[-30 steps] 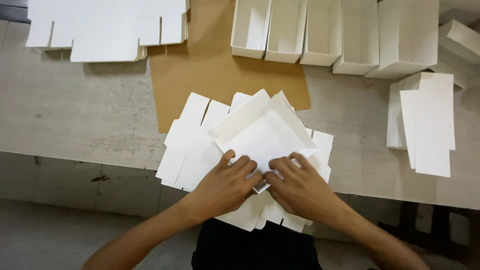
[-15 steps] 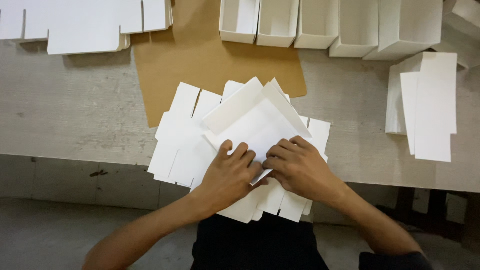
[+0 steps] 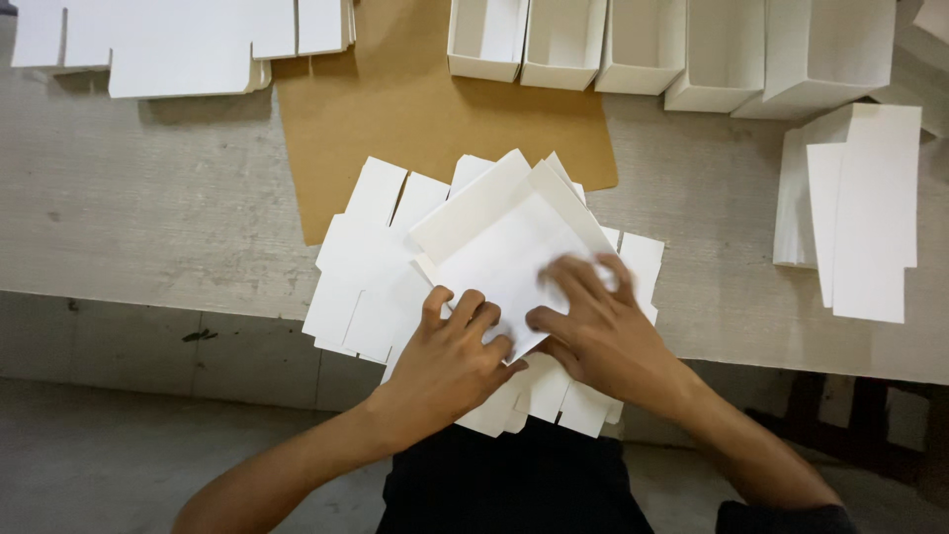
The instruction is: The person folds flat white cardboard pieces into rectangular boxes by hand. They fold the side flaps up, tuck the tabs into slots to form the box shape, and place the finished boxes in a stack.
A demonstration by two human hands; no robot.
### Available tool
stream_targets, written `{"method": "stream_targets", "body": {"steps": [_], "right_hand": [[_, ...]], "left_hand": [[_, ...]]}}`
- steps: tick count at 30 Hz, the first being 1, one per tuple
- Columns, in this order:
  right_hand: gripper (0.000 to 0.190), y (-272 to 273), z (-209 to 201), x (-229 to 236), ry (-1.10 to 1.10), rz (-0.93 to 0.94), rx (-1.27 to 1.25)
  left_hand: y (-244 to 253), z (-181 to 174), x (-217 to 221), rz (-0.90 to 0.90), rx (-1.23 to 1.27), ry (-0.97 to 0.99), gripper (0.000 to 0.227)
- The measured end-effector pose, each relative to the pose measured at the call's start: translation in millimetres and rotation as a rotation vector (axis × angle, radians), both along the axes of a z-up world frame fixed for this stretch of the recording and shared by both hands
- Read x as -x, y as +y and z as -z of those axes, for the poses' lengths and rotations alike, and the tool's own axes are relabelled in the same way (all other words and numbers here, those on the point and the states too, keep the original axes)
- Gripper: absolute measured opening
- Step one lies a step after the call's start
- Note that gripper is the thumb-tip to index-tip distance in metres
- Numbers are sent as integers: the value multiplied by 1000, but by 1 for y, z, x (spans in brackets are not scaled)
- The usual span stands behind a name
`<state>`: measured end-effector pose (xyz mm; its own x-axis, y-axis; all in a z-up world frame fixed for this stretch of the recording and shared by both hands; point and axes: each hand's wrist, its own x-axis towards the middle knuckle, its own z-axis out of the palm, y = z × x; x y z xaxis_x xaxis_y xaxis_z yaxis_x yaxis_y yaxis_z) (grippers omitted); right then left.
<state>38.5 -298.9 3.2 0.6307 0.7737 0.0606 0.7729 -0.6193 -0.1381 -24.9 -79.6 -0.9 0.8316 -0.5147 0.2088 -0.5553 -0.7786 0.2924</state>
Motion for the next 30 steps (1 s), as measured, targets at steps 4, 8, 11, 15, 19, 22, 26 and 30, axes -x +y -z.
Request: {"method": "stream_targets", "body": {"steps": [4,8,11,15,19,22,26,30], "right_hand": [[44,-23,-12,-12,-355,112,48],[44,-38,-5,-12,-299,261,43],[37,-44,5,2,-247,260,44],[61,-45,-2,44,-190,-25,-285],[44,-35,-32,44,-178,-243,-332],[61,-34,-33,28,-102,-18,-195],[54,-22,-19,13,-41,-114,-101],[15,-4,-19,20,-33,-111,-222]], "left_hand": [[3,-10,1,-5,-143,-72,43],[-1,-12,5,-18,-158,-147,36],[6,-9,-1,-35,-243,-106,17],[43,-26,-25,-271,-253,-54,34],[41,-46,-34,-428,-188,-325,55],[24,-36,-19,-162,154,-93,26],[14,-21,-4,41,11,42,31],[19,-16,-2,-79,-50,-75,6]]}}
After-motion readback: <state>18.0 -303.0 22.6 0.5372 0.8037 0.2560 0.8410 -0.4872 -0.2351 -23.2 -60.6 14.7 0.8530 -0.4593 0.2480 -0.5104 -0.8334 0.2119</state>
